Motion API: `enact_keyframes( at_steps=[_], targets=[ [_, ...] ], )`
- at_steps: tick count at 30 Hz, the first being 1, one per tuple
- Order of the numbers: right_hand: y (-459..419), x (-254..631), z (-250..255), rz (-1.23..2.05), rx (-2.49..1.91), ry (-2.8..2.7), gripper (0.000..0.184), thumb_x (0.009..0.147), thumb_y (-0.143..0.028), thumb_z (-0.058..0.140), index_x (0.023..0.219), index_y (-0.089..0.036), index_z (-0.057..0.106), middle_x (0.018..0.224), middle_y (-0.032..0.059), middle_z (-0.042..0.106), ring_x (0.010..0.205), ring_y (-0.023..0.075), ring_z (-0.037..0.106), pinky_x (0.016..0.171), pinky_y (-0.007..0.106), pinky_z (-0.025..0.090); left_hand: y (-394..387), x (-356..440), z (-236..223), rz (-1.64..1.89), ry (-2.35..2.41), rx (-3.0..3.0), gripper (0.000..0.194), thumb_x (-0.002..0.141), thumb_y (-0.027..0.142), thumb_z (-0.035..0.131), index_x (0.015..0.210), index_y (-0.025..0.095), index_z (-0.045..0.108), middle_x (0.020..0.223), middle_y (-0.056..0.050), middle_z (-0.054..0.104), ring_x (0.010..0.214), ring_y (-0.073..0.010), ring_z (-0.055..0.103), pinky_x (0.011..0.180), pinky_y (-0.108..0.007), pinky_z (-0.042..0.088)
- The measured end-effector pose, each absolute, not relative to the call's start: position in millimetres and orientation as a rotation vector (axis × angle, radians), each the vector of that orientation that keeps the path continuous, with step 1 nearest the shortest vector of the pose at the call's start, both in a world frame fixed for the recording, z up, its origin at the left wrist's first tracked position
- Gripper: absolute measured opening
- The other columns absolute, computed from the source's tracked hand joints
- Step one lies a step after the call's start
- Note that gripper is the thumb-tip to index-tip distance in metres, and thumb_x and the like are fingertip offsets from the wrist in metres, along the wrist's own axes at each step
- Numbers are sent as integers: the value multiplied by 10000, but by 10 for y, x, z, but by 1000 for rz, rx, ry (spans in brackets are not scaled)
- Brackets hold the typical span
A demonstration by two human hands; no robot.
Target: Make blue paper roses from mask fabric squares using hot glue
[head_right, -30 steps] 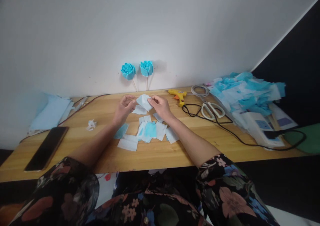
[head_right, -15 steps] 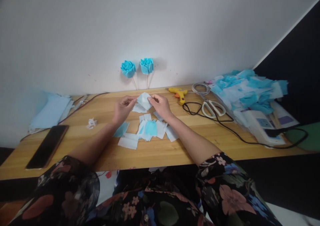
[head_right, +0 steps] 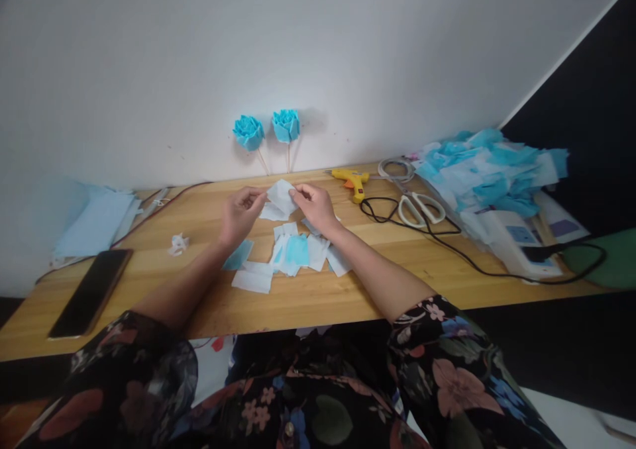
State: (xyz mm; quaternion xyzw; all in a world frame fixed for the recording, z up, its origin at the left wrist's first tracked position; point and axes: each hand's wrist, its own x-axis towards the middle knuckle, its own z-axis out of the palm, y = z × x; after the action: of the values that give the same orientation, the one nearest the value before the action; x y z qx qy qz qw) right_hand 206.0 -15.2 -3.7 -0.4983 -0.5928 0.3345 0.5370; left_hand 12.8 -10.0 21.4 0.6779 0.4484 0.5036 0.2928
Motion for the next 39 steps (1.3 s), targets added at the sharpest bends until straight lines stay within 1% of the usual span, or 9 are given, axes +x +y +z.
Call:
enact_keyframes(
  at_steps=[4,9,13,16,18,21,27,32,39],
  targets=[
    [-163,2053,-17,759,-1206,-1418,300,848,-466,612,731,-191,635,662,-21,550,647,132,486,631,275,366,-74,152,214,1270,1002,1452,257,792,411,720,757,167,646,577,34,555,503,-71,426,501,-208,324],
    [-159,2050,-18,832,-1171,-1374,301,824,-481,624,743,-192,655,663,-19,564,644,132,490,621,272,389,-45,128,185,1158,827,1420,311,802,472,740,821,167,688,739,-24,696,536,-69,518,529,-208,424],
    [-166,2020,-19,1004,-1100,-1295,258,786,-447,639,764,-193,678,684,-19,609,621,123,510,608,263,414,-65,134,159,1072,738,1694,203,866,347,681,982,204,765,1042,-78,775,847,-160,705,645,-243,533],
    [-188,1975,-7,1100,-1062,-1211,223,752,-407,657,697,-191,654,601,-46,557,563,98,461,563,241,365,-89,156,142,1101,646,2006,198,913,230,600,960,228,792,1227,-78,752,1121,-208,706,913,-340,572],
    [-201,1948,-1,1184,-1035,-1138,226,722,-404,698,675,-189,646,585,-52,556,564,95,466,569,234,369,-108,168,133,1102,569,2158,248,920,164,563,974,236,795,1281,-75,732,1188,-209,692,1022,-378,542],
    [-200,1931,-6,1332,-962,-1024,238,673,-409,763,703,-196,661,619,-46,616,600,111,530,623,246,438,-145,180,128,1069,474,2260,301,918,111,535,1025,239,787,1324,-81,706,1218,-209,684,1010,-372,559],
    [-166,1959,-5,1470,-861,-913,306,628,-417,848,753,-204,668,697,-31,666,601,94,551,575,215,475,-171,188,153,1298,573,2221,251,913,98,540,938,194,771,990,-77,789,920,-162,738,799,-277,572],
    [-193,1966,53,1490,-864,-909,437,563,-515,910,770,-208,679,706,-35,646,568,76,532,541,203,526,-112,180,132,1389,878,2034,83,847,151,652,916,174,691,756,-8,662,619,-83,563,582,-204,436],
    [-213,1973,46,1488,-895,-980,468,585,-575,887,806,-209,698,748,-18,664,615,93,577,581,209,552,-62,192,148,1370,966,1638,440,789,188,721,1179,190,518,688,70,516,595,-76,494,585,-200,393]
  ],
)
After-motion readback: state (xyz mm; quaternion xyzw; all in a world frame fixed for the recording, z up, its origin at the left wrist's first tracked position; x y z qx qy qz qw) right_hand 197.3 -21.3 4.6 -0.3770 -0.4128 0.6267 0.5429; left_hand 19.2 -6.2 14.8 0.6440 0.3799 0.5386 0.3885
